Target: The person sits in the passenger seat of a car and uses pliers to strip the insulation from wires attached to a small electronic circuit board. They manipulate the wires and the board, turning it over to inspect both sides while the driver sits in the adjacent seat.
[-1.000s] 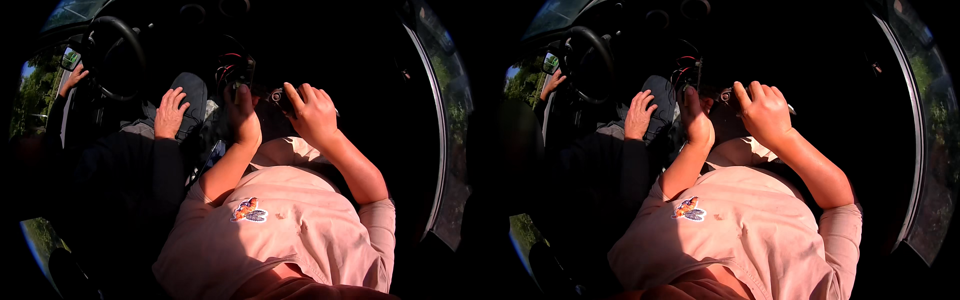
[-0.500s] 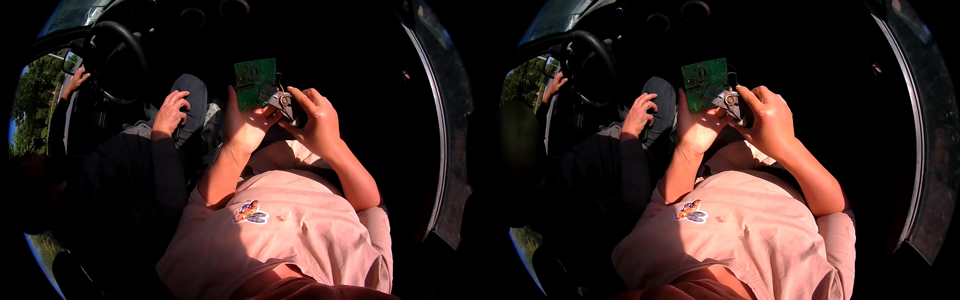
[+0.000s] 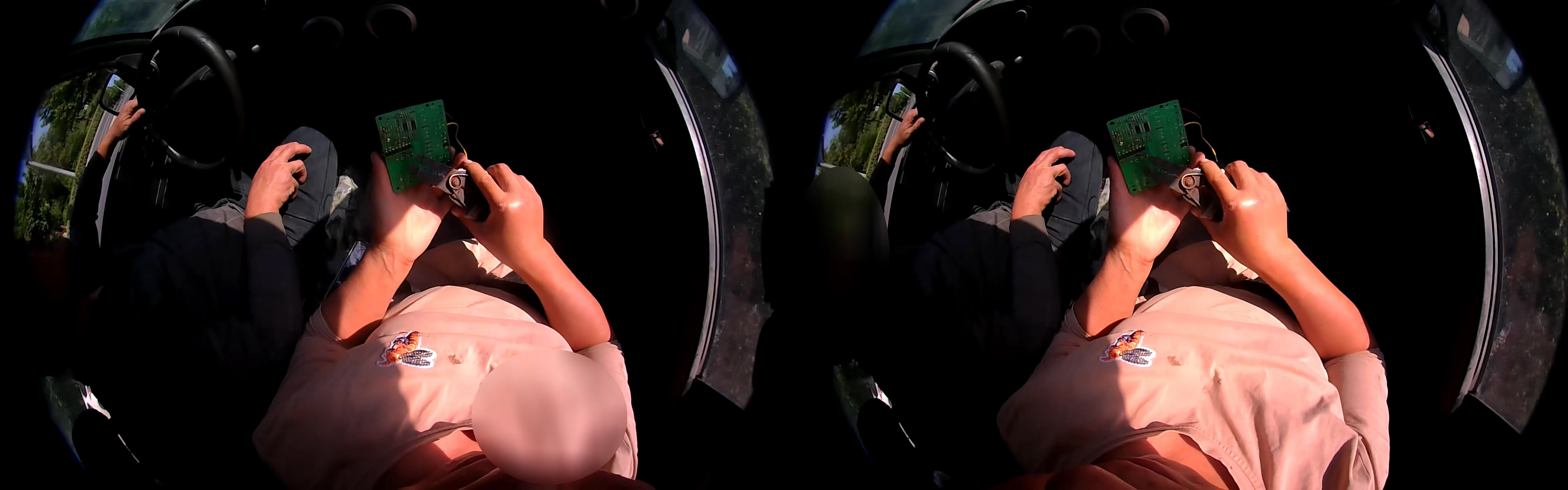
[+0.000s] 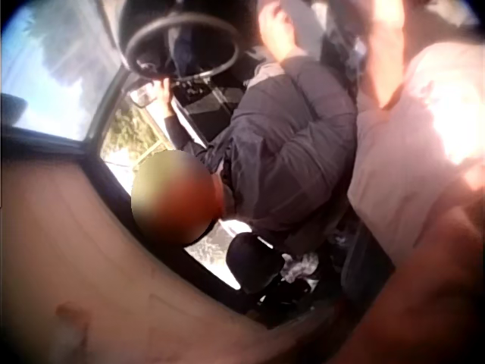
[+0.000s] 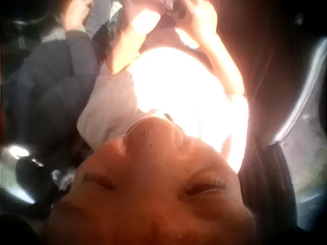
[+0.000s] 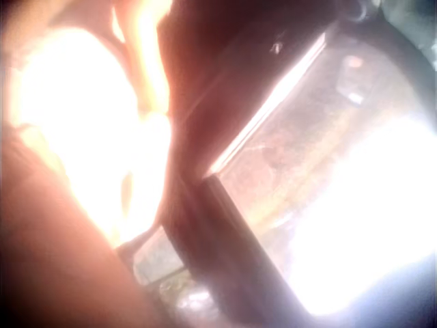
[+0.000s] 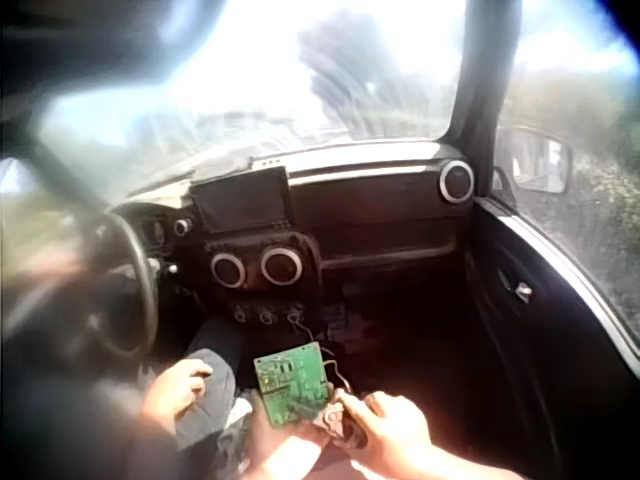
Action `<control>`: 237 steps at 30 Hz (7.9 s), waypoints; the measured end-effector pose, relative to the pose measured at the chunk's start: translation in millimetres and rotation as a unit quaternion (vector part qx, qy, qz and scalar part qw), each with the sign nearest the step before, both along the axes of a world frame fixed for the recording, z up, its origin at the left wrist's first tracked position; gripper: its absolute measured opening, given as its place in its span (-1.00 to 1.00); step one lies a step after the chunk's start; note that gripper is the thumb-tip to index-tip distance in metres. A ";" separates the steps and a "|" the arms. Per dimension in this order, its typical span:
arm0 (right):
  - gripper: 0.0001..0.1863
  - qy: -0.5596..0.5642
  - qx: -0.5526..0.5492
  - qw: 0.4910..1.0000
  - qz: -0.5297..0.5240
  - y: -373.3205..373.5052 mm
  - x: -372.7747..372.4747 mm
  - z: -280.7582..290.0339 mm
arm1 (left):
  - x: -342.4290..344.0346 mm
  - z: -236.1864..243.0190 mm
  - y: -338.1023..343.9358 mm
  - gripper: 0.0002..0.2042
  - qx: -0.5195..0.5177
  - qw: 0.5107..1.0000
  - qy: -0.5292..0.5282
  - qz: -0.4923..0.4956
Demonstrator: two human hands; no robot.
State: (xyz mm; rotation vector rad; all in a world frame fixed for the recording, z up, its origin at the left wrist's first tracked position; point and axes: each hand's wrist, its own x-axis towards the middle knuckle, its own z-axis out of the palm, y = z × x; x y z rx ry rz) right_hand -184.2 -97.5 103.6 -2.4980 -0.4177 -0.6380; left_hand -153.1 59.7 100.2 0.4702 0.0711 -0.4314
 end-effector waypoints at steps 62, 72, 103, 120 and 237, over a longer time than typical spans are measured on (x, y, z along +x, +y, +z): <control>-0.38 0.068 0.121 0.988 0.069 -7.8 54.6 14.0 | 34.8 22.4 -15.8 -0.26 0.053 0.995 0.040 0.069; -0.29 0.087 0.020 0.992 0.092 -17.3 56.3 18.4 | 38.1 9.0 -19.3 -0.35 -0.106 0.993 0.005 0.051; -0.38 0.041 0.082 0.994 0.063 -3.3 52.1 17.2 | 37.5 20.3 -12.9 -0.28 0.002 0.999 -0.003 0.041; -0.31 0.094 0.021 0.993 0.067 -3.4 52.1 11.7 | 37.4 12.7 -15.8 -0.32 -0.085 0.995 0.028 0.035; -0.30 0.043 0.020 0.998 -0.032 -14.2 7.6 16.4 | 20.8 44.8 -33.2 -0.28 0.162 0.969 -0.110 0.148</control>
